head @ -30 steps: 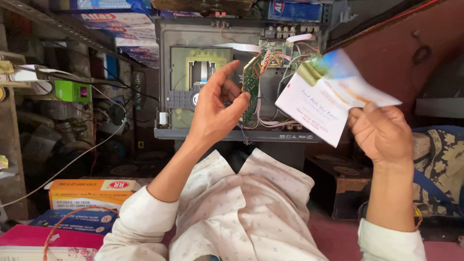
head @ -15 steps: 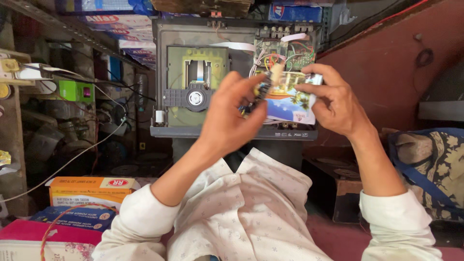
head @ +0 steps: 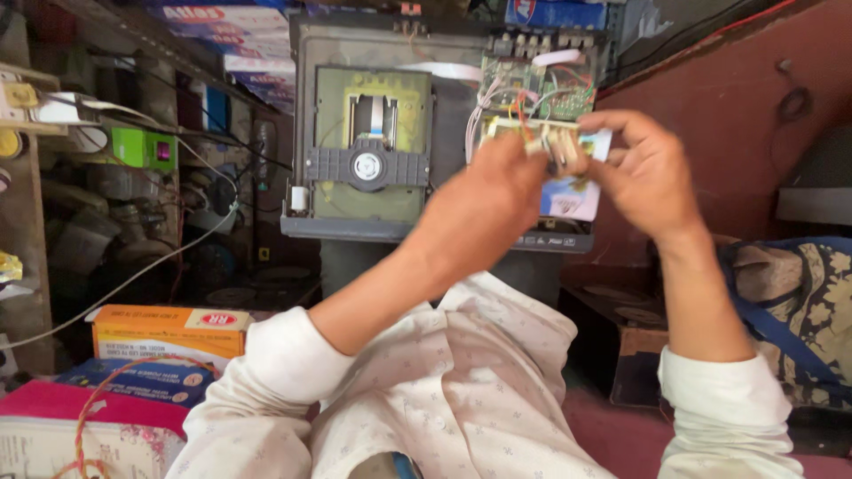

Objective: The person removes a circuit board from a VCR, connects wires, and uses a soldering iron to solder connections on the board. They then plug in the power cord and test the device, which shows a red indicator light.

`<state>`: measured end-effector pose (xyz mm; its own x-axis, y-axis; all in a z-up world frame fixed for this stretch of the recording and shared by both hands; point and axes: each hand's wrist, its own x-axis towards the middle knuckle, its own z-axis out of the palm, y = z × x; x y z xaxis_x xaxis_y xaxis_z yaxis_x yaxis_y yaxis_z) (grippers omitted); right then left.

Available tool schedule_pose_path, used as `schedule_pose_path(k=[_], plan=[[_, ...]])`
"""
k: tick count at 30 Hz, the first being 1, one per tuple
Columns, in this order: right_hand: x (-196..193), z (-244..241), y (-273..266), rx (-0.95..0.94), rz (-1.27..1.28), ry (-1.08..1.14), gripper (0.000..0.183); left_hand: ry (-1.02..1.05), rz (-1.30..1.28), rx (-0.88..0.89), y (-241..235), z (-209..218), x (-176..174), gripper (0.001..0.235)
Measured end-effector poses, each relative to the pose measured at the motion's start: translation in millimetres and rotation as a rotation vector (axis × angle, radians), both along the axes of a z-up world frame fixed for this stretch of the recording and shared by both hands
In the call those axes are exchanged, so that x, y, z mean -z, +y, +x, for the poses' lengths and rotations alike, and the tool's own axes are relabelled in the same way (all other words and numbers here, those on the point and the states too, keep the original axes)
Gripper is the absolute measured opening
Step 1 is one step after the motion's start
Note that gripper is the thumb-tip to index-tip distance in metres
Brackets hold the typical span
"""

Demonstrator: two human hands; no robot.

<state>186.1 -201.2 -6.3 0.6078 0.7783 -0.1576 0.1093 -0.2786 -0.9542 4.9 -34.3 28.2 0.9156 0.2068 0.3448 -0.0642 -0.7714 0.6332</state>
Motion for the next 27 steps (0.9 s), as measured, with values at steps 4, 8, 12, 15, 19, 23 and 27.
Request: schedule_pose_path(k=[4, 8, 12, 15, 19, 23, 27], plan=[[-14, 17, -8, -0.023, 0.111, 0.239, 0.043, -0.026, -0.468, -0.076, 28, -13, -5, 0.033], [-18, 24, 1, -0.091, -0.144, 0.126, 0.040, -0.047, -0.529, -0.108, 32, -22, -8, 0.036], [-12, 19, 17, -0.117, -0.175, 0.109, 0.040, -0.068, -0.523, -0.096, 23, -21, -3, 0.036], [-7, 11, 23, -0.137, -0.319, -0.077, 0.042, -0.060, -0.298, -0.022, 9, -12, 2, 0.037], [-1, 10, 18, -0.154, -0.159, -0.001, 0.047, 0.033, 0.117, 0.075, -10, 0, 11, 0.031], [9, 15, -1, -0.198, -0.048, 0.171, 0.051, 0.024, 0.279, 0.064, -17, 4, 26, 0.019], [23, 16, -9, -0.153, -0.079, 0.130, 0.042, 0.027, 0.312, 0.070, -17, 3, 38, 0.020]])
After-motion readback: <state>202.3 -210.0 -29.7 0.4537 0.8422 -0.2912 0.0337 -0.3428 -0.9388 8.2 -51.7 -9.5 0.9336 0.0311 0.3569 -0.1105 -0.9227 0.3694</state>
